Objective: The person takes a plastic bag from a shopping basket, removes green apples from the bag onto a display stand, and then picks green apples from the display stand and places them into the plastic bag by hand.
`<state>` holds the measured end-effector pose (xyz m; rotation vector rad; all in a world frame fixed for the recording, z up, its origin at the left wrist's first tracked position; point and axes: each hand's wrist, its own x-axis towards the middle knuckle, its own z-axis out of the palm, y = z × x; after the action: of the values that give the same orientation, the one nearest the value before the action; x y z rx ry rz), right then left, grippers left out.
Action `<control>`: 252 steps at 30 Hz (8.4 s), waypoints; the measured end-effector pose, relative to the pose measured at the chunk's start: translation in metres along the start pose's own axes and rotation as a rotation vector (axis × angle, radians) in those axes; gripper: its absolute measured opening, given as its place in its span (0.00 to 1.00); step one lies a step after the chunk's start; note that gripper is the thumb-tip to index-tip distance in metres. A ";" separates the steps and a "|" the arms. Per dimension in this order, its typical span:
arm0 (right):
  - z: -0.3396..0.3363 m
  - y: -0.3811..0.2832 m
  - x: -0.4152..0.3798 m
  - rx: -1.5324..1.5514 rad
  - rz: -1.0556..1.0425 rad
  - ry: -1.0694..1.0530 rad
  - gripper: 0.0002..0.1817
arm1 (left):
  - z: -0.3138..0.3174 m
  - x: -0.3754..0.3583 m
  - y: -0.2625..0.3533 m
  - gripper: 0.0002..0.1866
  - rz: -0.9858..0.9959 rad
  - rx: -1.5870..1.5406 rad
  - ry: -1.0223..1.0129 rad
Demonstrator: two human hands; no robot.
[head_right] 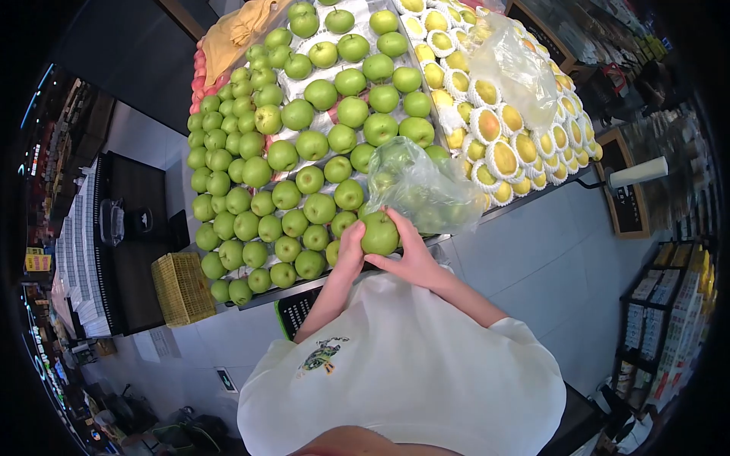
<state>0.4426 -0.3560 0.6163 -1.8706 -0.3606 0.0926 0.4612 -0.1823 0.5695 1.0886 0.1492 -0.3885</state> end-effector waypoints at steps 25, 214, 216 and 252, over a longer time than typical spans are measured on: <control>-0.018 -0.014 0.023 0.087 -0.041 -0.212 0.48 | -0.015 -0.013 0.009 0.43 0.166 -0.054 -0.246; 0.012 -0.020 0.408 -1.295 -0.454 -0.368 0.44 | -0.074 0.177 0.155 0.71 0.306 1.341 0.424; 0.015 -0.019 0.407 -1.306 -0.446 -0.348 0.43 | -0.074 0.177 0.156 0.71 0.308 1.348 0.425; 0.025 0.003 0.421 -1.321 -0.236 -0.493 0.56 | -0.076 0.171 0.155 0.69 0.238 1.355 0.393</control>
<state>0.8364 -0.2105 0.6537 -3.0730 -1.1829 0.1811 0.6828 -0.0923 0.6115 2.4925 0.0883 0.0042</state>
